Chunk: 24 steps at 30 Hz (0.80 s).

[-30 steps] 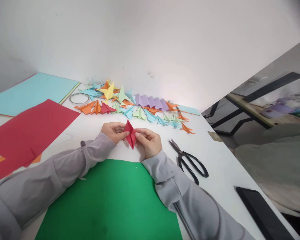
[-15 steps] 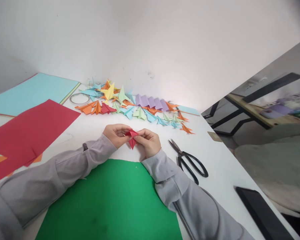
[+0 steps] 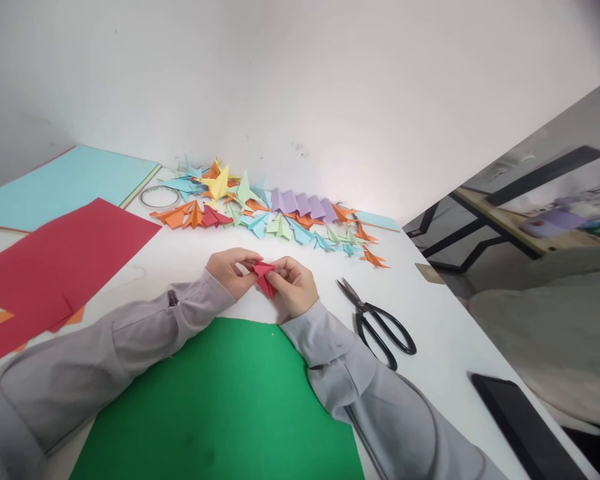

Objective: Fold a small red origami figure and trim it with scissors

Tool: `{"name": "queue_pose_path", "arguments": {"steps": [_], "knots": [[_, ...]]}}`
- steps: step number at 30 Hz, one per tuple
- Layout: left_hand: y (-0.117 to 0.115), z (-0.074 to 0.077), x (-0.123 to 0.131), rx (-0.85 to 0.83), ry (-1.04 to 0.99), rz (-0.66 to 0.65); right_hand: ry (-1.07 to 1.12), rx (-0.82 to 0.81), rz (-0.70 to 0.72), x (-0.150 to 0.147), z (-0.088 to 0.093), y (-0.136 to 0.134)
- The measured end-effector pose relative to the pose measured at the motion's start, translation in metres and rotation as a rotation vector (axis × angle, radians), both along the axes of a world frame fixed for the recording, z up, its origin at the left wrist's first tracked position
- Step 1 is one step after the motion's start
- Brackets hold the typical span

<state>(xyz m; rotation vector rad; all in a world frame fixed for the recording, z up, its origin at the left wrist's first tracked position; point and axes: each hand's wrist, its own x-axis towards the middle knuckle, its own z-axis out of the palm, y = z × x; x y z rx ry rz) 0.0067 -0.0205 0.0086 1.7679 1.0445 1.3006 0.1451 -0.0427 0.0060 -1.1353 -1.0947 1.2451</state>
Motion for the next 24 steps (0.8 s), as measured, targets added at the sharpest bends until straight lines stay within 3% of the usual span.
{"name": "queue_pose_path", "arguments": {"steps": [4, 7, 13, 24], "knots": [[0.0028, -0.0050, -0.0027, 0.404, 0.071, -0.020, -0.035, 0.004, -0.013, -0.0004, -0.0004, 0.0002], [0.0045, -0.0063, -0.0043, 0.568, 0.115, -0.068, -0.071, 0.028, -0.010, -0.0007, -0.0003, -0.0004], [0.0067, -0.0052, -0.0067, 0.662, 0.170, -0.077, -0.137, 0.053, 0.000, -0.0009, -0.0016, -0.0014], [0.0086, -0.0056, -0.0097, 0.671, 0.234, -0.015, -0.063, 0.021, -0.014, -0.0021, -0.0001, -0.0010]]}}
